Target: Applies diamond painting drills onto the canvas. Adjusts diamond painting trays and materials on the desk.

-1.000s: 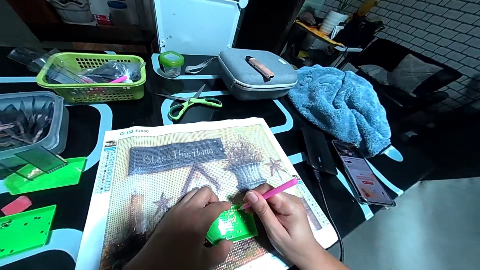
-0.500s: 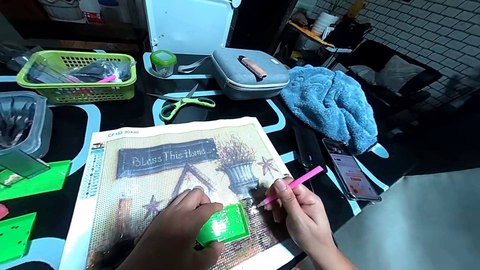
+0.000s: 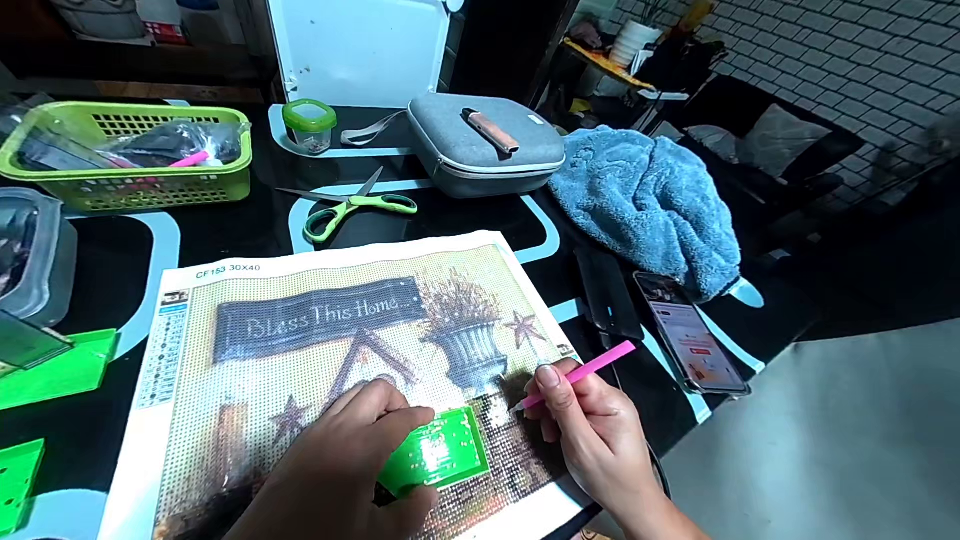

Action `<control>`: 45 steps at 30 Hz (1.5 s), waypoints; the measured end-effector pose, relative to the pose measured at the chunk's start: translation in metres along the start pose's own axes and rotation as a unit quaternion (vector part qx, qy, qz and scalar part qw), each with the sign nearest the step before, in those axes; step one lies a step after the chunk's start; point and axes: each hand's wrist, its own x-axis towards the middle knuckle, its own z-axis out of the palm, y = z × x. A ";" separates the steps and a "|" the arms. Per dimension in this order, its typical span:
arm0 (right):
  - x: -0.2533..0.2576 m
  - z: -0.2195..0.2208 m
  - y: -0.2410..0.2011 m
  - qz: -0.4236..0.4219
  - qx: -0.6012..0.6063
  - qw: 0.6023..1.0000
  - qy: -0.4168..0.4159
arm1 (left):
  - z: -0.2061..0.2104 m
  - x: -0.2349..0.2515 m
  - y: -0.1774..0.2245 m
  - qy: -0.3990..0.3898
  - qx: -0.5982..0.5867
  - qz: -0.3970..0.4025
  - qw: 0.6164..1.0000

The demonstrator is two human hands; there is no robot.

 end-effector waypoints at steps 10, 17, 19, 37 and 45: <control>-0.002 0.003 0.001 -0.081 -0.117 0.990 -0.006 | 0.000 0.000 0.001 0.002 -0.010 -0.004 1.000; 0.000 0.002 -0.001 -0.101 -0.098 0.990 0.004 | 0.000 0.000 0.001 0.001 -0.006 -0.003 1.000; -0.001 0.002 0.001 -0.104 -0.102 0.989 -0.004 | 0.001 0.000 0.000 0.003 -0.003 -0.002 1.000; -0.002 0.007 0.002 -0.146 -0.193 0.970 -0.004 | 0.003 0.000 -0.002 0.015 0.010 0.013 1.000; -0.001 0.003 0.003 -0.102 -0.114 0.988 -0.001 | 0.002 0.000 0.000 0.011 0.005 0.005 1.000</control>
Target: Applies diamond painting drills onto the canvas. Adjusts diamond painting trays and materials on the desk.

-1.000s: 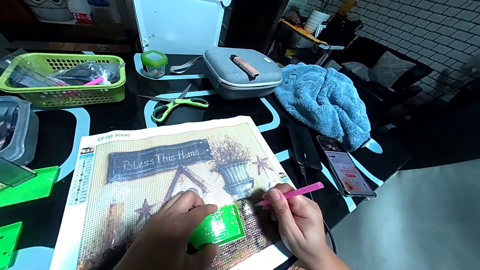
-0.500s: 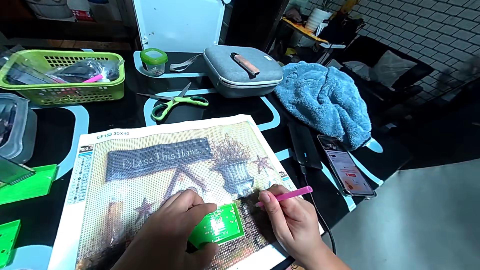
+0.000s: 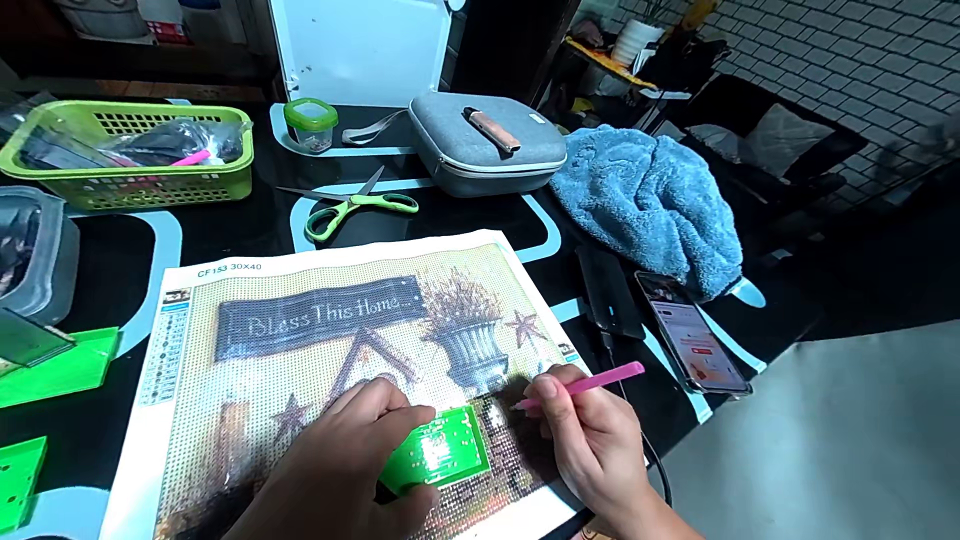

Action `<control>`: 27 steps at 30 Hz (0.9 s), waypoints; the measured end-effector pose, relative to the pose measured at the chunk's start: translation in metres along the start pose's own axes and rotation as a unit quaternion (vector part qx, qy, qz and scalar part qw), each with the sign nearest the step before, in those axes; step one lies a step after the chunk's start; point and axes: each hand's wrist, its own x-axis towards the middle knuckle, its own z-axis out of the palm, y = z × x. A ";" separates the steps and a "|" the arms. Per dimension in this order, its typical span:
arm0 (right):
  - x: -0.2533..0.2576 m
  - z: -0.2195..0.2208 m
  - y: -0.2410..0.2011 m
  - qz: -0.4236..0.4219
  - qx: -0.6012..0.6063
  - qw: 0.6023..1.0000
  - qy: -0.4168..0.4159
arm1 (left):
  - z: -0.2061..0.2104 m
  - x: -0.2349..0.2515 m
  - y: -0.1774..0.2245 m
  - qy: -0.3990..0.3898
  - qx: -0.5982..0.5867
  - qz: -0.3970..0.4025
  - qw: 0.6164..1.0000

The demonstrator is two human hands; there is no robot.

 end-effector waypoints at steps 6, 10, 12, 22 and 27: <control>0.001 0.001 0.000 0.008 0.011 1.000 -0.006 | -0.001 0.000 0.000 -0.001 -0.004 -0.001 1.000; 0.001 0.002 0.000 0.007 0.009 1.000 -0.009 | -0.001 0.000 0.000 -0.001 0.000 0.000 1.000; 0.001 0.002 0.001 0.005 0.008 1.000 -0.009 | -0.001 0.000 0.001 -0.003 -0.001 -0.002 1.000; 0.001 0.000 0.000 0.022 0.046 0.999 0.006 | -0.001 0.000 0.000 -0.006 -0.002 0.001 1.000; 0.000 0.000 0.000 0.019 0.044 0.999 0.002 | -0.004 0.001 0.003 -0.017 -0.012 -0.016 1.000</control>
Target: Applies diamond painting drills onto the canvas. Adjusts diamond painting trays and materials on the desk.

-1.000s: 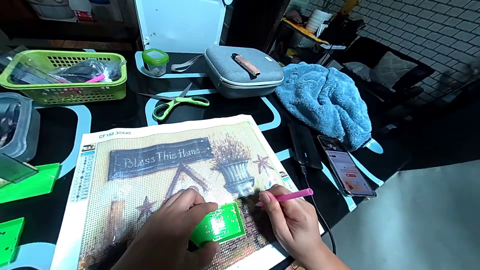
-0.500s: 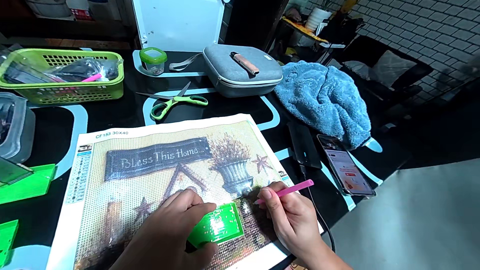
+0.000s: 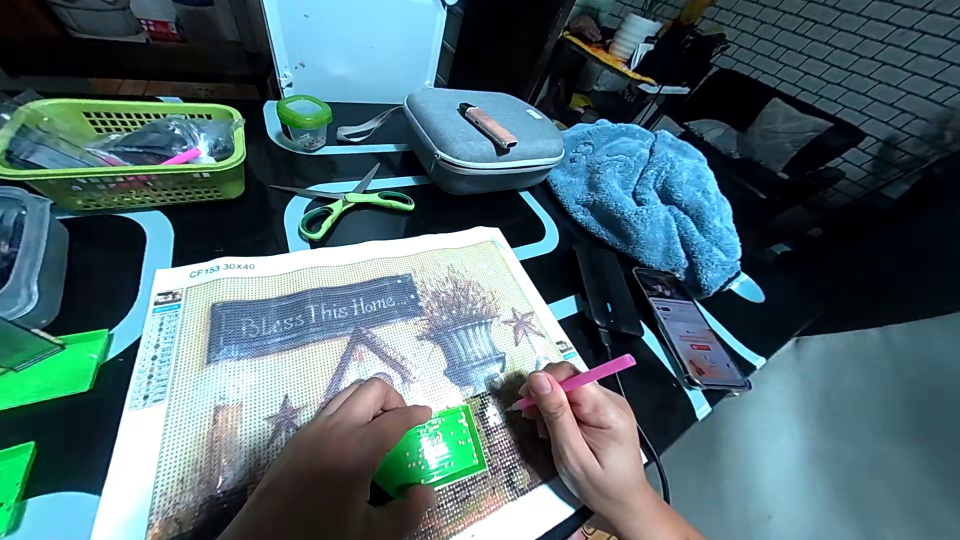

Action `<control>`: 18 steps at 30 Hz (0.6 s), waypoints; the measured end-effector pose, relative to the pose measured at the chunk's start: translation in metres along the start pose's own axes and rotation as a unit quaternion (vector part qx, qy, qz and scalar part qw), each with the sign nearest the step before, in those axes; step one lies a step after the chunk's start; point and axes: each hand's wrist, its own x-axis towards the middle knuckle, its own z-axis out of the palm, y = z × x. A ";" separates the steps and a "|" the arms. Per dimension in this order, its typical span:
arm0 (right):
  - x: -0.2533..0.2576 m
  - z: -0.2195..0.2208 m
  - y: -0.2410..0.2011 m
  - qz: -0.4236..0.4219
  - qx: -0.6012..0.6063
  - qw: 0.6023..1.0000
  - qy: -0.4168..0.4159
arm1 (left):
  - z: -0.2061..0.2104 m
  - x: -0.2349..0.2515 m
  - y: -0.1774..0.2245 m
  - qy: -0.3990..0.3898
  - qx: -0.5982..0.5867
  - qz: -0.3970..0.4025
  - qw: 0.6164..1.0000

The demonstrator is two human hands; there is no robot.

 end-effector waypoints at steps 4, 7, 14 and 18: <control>0.001 0.000 0.000 0.000 0.004 1.000 0.007 | -0.001 0.001 0.000 -0.002 0.004 0.001 1.000; 0.001 0.001 0.000 0.004 0.002 1.000 0.013 | -0.001 0.000 0.001 -0.003 0.001 -0.002 1.000; 0.001 0.002 0.001 0.001 -0.005 1.000 0.003 | 0.001 0.000 -0.001 0.005 0.003 0.006 1.000; 0.001 0.002 0.001 -0.002 -0.015 1.000 -0.006 | 0.001 0.000 -0.002 0.006 0.007 0.008 1.000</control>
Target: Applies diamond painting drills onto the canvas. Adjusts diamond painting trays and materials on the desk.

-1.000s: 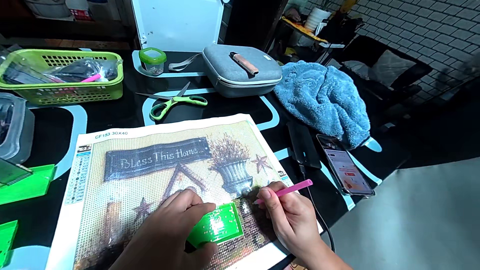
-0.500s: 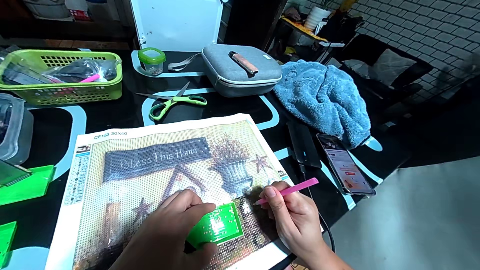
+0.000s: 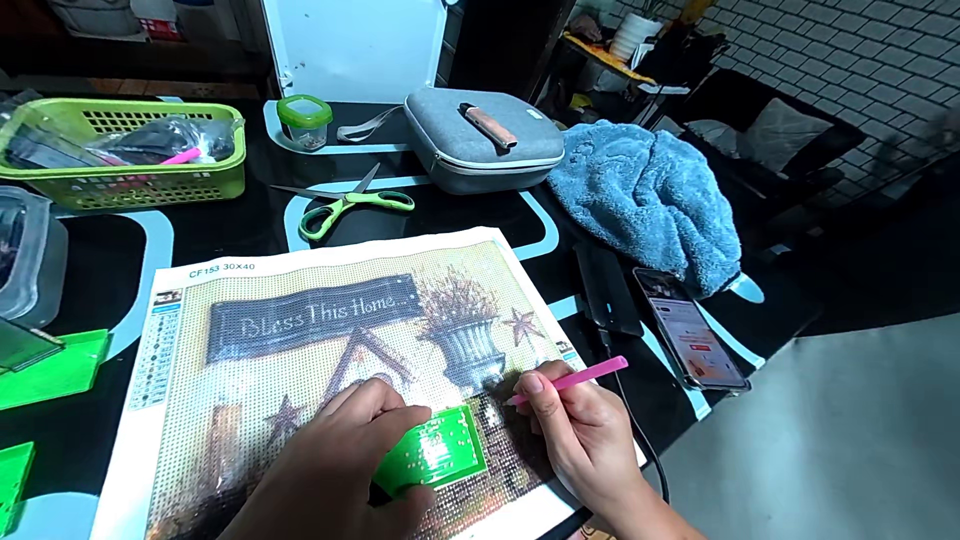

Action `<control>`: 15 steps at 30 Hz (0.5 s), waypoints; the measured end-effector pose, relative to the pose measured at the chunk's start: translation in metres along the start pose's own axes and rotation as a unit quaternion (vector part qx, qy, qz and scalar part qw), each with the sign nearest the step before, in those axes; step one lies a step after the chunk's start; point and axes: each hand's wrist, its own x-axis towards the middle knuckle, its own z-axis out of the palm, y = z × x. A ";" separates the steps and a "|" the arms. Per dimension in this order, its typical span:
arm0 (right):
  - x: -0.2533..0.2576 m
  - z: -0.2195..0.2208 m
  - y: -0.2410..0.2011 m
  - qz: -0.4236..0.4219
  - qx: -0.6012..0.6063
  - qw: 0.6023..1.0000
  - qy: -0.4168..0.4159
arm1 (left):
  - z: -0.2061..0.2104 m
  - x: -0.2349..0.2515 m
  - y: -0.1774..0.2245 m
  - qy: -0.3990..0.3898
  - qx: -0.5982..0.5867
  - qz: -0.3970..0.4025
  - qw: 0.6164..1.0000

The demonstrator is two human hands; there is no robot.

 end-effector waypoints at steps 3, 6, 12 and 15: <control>0.001 0.000 0.000 0.000 0.000 1.000 -0.003 | 0.000 0.000 0.000 -0.001 -0.001 -0.001 1.000; 0.001 -0.001 0.000 0.009 0.014 1.000 0.007 | 0.000 0.000 0.000 0.001 0.002 0.001 1.000; 0.001 0.001 0.000 0.019 0.033 0.999 0.011 | 0.000 -0.001 0.000 0.005 0.000 0.001 1.000; 0.001 0.001 0.001 0.017 0.025 1.000 0.005 | 0.003 -0.001 -0.003 0.018 0.007 0.013 1.000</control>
